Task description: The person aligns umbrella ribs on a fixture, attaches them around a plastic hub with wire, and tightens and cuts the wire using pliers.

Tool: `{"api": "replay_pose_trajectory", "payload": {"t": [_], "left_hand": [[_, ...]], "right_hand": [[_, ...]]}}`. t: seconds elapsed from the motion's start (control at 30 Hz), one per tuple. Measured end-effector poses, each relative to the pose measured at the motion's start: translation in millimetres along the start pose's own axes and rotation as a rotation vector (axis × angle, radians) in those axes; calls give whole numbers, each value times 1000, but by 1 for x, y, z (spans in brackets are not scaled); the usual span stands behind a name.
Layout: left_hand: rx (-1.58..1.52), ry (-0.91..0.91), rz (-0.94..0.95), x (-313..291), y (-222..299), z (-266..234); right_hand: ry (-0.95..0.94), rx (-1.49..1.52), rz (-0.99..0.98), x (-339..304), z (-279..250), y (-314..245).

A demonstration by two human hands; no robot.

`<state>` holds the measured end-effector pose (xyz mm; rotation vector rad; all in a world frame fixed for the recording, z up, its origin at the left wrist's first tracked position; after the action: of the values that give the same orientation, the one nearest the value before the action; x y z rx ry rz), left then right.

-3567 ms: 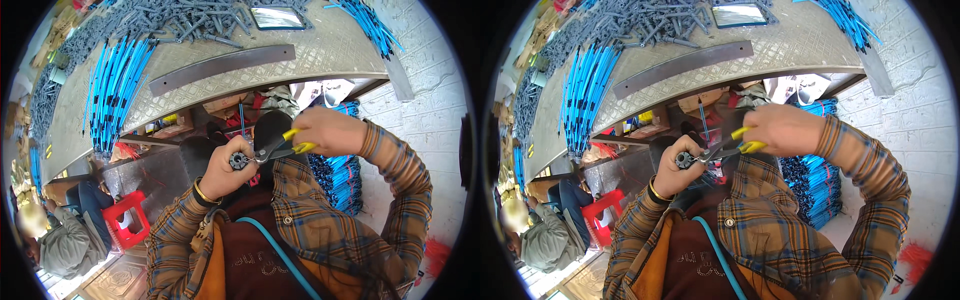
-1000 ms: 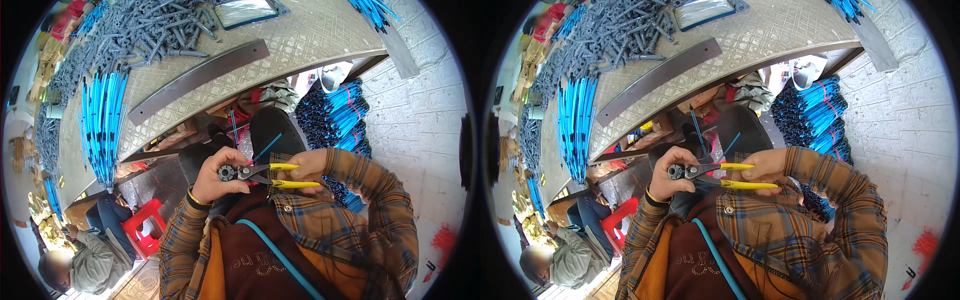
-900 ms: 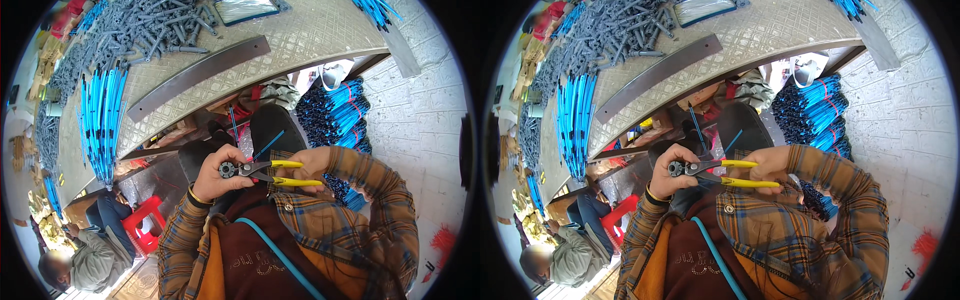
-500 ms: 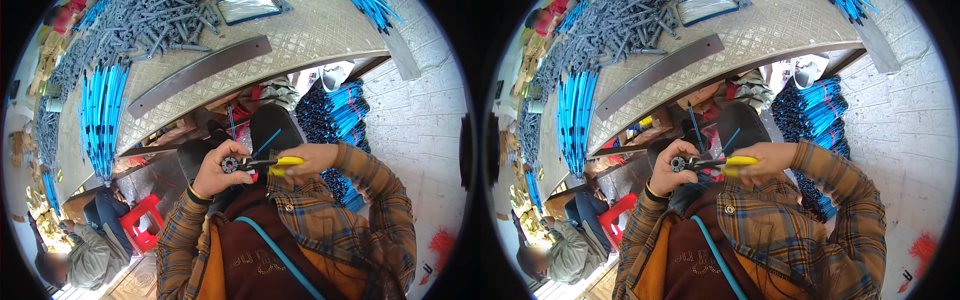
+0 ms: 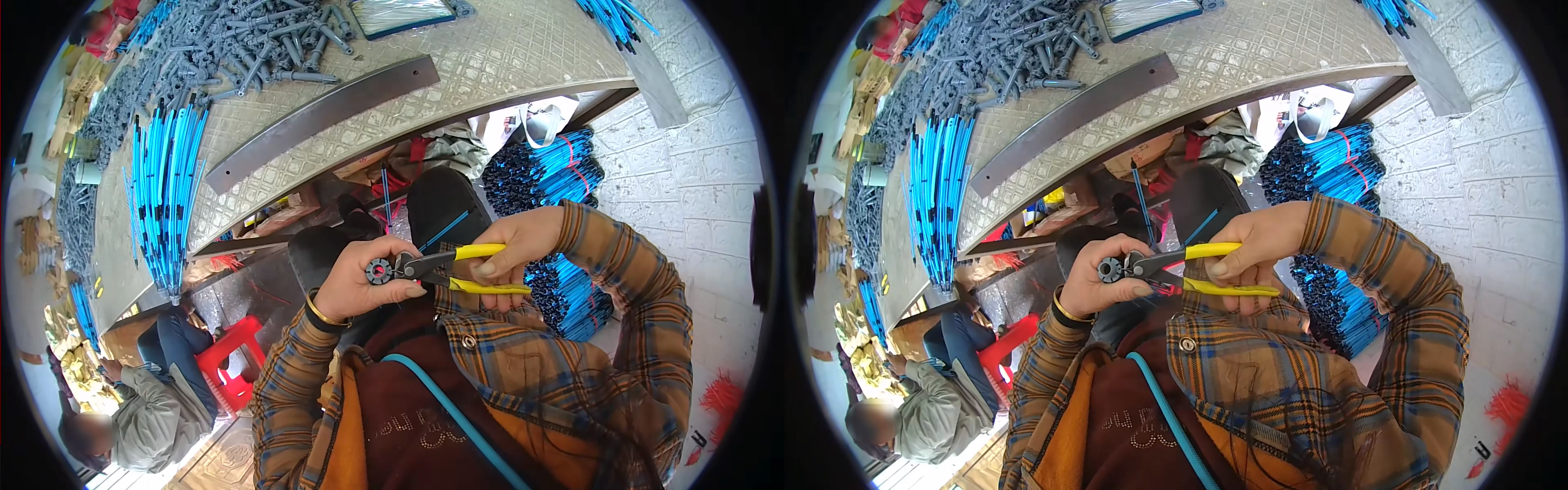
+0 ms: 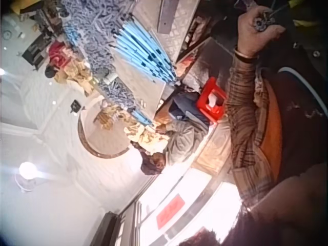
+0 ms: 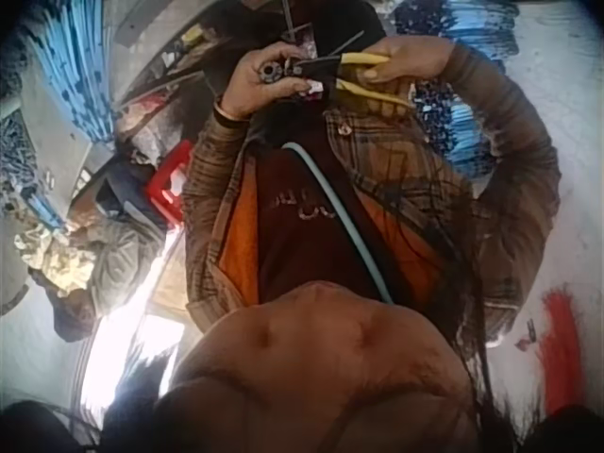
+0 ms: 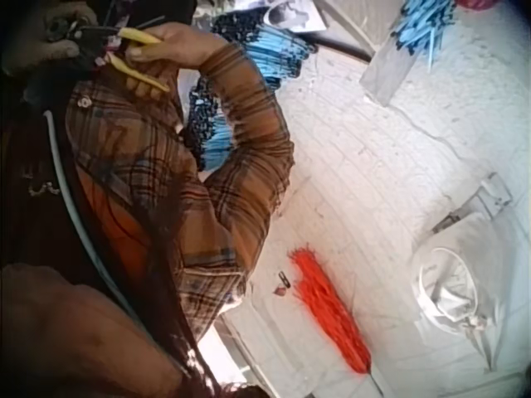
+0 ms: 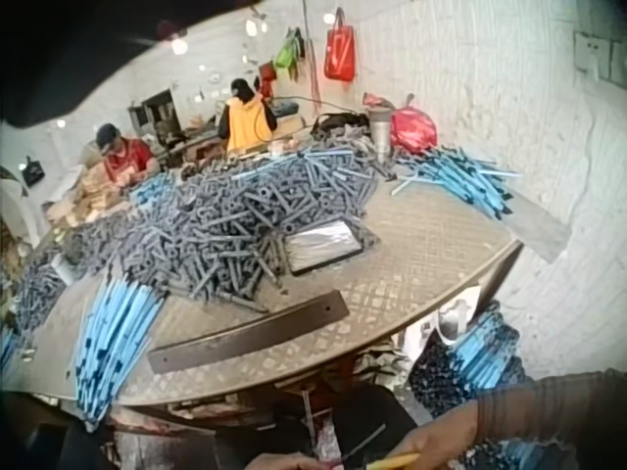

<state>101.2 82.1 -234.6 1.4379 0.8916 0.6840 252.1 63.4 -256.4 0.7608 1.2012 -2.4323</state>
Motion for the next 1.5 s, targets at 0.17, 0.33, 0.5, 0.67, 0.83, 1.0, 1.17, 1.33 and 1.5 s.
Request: {"api": "replay_pose_trajectory", "payload": {"t": [0.17, 0.33, 0.5, 0.67, 0.83, 1.0, 1.17, 1.33, 1.5], "left_hand": [[4, -1, 8, 1, 2, -2], [-21, -6, 17, 0, 4, -1], [-54, -61, -34, -3, 2, 4], [-80, -11, -64, 1, 7, 4], [-32, 19, -87, -2, 1, 3], [1, 262, -37, -5, -7, -12], [-113, 445, -25, -15, -7, -22], [-326, 470, 101, -30, -10, -43], [-441, 424, 245, -47, -10, -58]], "right_hand": [[-63, -34, -6, 0, -1, -1], [-71, -19, -60, 5, 4, 1], [-13, -36, -200, 15, 19, 14], [215, -302, -114, -5, 11, -10], [353, -743, -193, -20, 5, -47], [655, -1242, -220, -21, 4, -67], [737, -1302, -229, -4, 5, -61], [873, -1254, -522, 21, 9, -61], [870, -875, -749, 103, -3, -23]]}}
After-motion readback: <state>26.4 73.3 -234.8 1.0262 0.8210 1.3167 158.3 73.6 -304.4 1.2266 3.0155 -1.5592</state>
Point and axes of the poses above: each hand's wrist, its own x-axis towards the middle knuckle, its own z-axis out of the palm, y = z × x, the point moved 8 cm from there along x, towards the middle knuckle, and after that the axes turned 3 degrees about y, right-handed, at the moved point
